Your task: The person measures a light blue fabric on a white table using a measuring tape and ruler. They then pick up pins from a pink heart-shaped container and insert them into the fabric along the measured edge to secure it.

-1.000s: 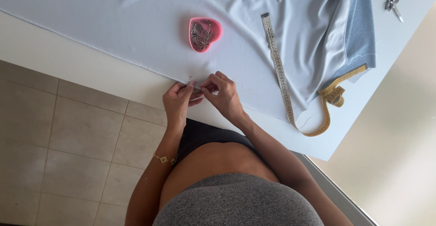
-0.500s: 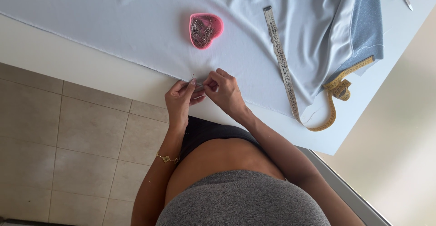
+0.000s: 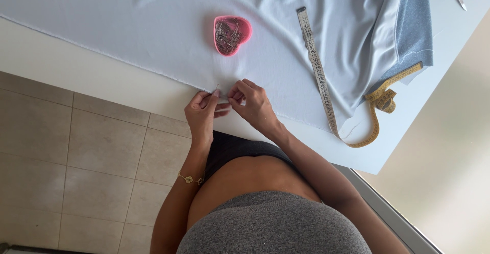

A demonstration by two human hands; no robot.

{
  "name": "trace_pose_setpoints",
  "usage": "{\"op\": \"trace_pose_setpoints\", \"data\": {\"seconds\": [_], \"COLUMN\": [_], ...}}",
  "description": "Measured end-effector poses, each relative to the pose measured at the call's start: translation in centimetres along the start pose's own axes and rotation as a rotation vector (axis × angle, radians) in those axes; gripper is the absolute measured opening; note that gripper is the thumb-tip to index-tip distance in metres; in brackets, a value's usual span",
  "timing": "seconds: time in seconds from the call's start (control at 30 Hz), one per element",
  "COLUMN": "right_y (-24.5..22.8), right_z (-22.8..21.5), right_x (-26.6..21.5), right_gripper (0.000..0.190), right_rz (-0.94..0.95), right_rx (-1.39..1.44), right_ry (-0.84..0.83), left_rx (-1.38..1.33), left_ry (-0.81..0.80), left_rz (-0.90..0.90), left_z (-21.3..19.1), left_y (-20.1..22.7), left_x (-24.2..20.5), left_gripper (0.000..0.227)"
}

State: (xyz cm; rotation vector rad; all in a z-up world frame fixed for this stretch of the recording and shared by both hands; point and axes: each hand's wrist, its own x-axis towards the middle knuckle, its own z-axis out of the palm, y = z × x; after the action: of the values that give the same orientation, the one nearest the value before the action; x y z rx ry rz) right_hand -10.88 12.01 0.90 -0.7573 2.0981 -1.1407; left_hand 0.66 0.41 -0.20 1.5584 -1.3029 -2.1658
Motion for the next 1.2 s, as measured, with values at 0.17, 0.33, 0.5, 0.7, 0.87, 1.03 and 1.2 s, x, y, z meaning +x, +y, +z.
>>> {"op": "trace_pose_setpoints", "data": {"seconds": [0.17, 0.33, 0.5, 0.7, 0.87, 1.03, 1.2], "right_y": [0.3, -0.6, -0.6, 0.3, 0.5, -0.4, -1.5], "right_z": [0.2, -0.1, -0.3, -0.2, -0.2, -0.6, -4.2], "right_x": [0.1, 0.2, 0.4, 0.7, 0.8, 0.8, 4.3], "right_gripper": [0.015, 0.014, 0.019, 0.021, 0.022, 0.025, 0.015], "right_rz": [0.006, 0.02, 0.056, 0.111, 0.134, 0.116, -0.029], "right_rx": [-0.019, -0.007, 0.033, 0.099, 0.138, 0.092, 0.048], "right_ry": [-0.019, -0.016, -0.007, 0.003, 0.013, -0.012, 0.143], "left_rx": [-0.007, -0.02, -0.018, -0.022, -0.01, -0.06, -0.079], "left_ry": [-0.002, -0.016, -0.024, -0.042, -0.058, -0.038, -0.104], "left_rz": [-0.02, -0.043, -0.04, -0.04, -0.037, -0.044, -0.082], "left_z": [-0.3, -0.4, -0.9, -1.2, -1.1, -0.5, 0.3], "left_y": [-1.0, -0.9, -1.6, -2.0, -1.7, -1.0, -0.3], "left_x": [0.6, 0.5, 0.9, 1.0, 0.7, 0.1, -0.7], "left_gripper": [0.018, 0.019, 0.019, 0.018, 0.017, 0.021, 0.024]}}
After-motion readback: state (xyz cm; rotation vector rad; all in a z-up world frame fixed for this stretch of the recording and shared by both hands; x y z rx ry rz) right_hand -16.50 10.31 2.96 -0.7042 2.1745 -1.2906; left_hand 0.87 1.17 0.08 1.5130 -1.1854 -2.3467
